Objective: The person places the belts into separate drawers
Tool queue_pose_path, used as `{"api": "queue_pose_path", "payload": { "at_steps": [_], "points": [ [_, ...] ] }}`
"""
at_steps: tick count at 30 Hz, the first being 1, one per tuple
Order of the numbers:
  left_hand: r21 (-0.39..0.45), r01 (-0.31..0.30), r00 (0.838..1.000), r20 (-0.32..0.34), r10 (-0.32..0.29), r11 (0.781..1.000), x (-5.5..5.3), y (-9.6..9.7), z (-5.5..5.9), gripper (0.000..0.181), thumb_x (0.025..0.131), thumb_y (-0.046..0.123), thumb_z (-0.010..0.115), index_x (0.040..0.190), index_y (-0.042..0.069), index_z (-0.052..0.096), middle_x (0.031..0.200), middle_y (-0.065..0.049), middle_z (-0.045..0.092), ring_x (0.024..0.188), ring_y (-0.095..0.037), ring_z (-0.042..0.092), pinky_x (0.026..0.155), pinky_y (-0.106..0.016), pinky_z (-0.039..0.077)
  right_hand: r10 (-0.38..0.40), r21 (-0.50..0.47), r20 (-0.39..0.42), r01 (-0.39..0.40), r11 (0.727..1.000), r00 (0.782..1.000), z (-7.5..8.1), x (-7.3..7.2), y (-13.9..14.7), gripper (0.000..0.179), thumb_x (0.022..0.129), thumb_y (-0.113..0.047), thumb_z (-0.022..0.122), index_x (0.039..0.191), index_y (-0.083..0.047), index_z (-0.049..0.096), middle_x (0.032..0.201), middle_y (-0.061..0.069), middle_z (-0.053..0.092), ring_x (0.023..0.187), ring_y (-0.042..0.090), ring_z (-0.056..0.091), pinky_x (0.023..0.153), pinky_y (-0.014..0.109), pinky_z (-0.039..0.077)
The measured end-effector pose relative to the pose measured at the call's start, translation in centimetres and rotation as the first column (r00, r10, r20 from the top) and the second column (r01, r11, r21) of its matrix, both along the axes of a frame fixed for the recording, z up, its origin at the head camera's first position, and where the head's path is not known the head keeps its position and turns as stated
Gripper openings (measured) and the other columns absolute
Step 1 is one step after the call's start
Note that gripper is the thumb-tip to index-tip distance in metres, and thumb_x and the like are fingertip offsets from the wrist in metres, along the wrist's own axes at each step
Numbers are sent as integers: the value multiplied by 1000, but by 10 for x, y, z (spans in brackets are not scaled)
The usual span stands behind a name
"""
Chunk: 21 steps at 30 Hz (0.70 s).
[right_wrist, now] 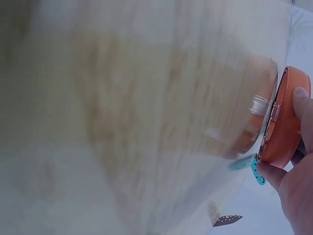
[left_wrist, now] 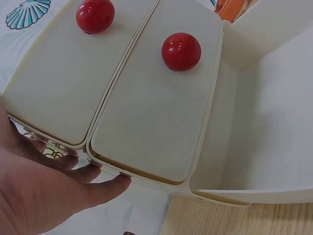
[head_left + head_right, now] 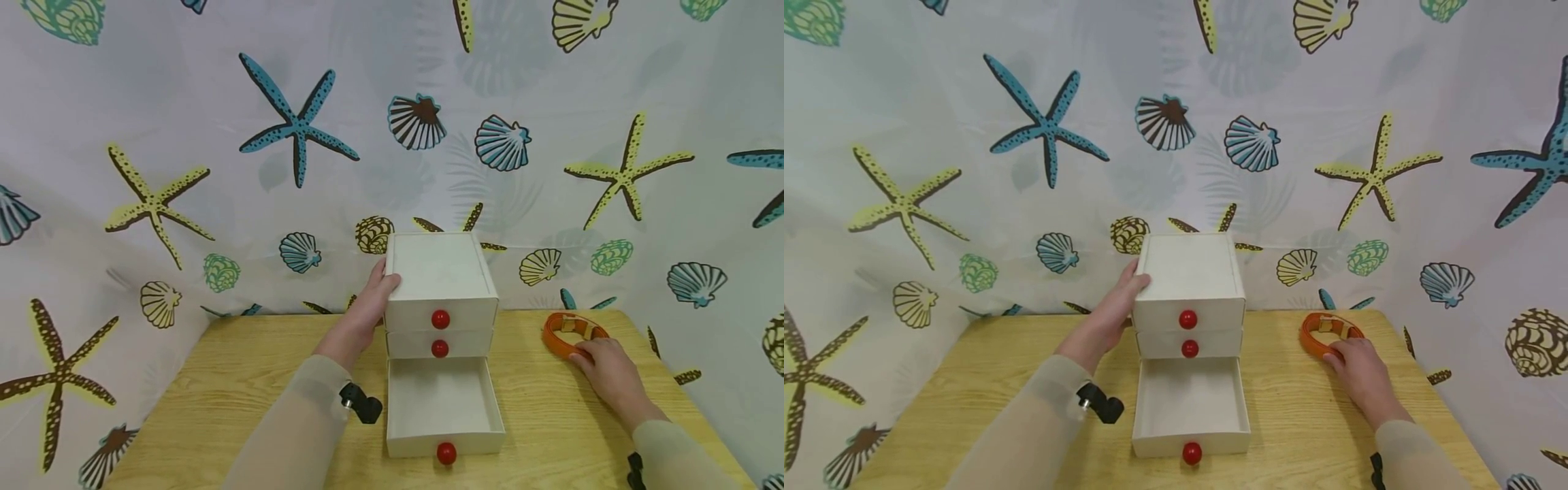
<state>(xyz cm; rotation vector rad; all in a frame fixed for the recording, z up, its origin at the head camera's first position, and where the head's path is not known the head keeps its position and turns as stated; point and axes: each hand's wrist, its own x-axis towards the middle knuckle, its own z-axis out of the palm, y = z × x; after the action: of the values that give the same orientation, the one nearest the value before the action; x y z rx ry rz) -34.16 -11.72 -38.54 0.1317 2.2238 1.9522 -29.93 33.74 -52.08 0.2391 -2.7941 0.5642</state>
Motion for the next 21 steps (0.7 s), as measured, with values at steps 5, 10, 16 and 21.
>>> {"api": "queue_pose_path", "payload": {
  "at_steps": [5, 10, 16, 21],
  "points": [
    [3, -2, 1000, 0, 2, 1000, 0, 0, 0, 80, 112, 51, 45, 179, 38, 1, 185, -5, 4, 165, -38, 12, 127, -71, 17, 14, -6, -30, -14, 1000, 999, 2, 5, -4, 34, 105, -18, 77, 125, 10, 75, 118, 30, 72, 119, 53, 60, 103, 70, 49],
    [5, -2, 1000, 2, 2, 1000, 1, 0, 0, 81, 112, 51, 45, 178, 39, 0, 185, -5, 2, 166, -37, 10, 127, -71, 15, 24, -17, -51, -25, 1000, 998, 4, 10, -9, 34, 105, -19, 77, 125, 9, 76, 120, 29, 72, 120, 52, 60, 104, 69, 49],
    [3, -2, 1000, 1, 2, 1000, 1, 0, 1, 80, 112, 51, 45, 178, 39, 1, 185, -4, 2, 167, -37, 8, 127, -72, 13, 44, -27, -66, -45, 999, 997, 9, 17, -12, 35, 104, -18, 78, 127, 9, 76, 120, 28, 73, 116, 50, 62, 101, 68, 51],
    [3, 2, 1000, -1, -2, 1000, 0, 0, 0, 80, 113, 51, 44, 178, 40, 1, 185, -4, 2, 167, -37, 8, 127, -72, 13, 53, -30, -75, -56, 998, 996, 13, 25, -15, 32, 104, -19, 79, 126, 5, 77, 120, 25, 73, 115, 46, 62, 99, 66, 52]
  ]
}}
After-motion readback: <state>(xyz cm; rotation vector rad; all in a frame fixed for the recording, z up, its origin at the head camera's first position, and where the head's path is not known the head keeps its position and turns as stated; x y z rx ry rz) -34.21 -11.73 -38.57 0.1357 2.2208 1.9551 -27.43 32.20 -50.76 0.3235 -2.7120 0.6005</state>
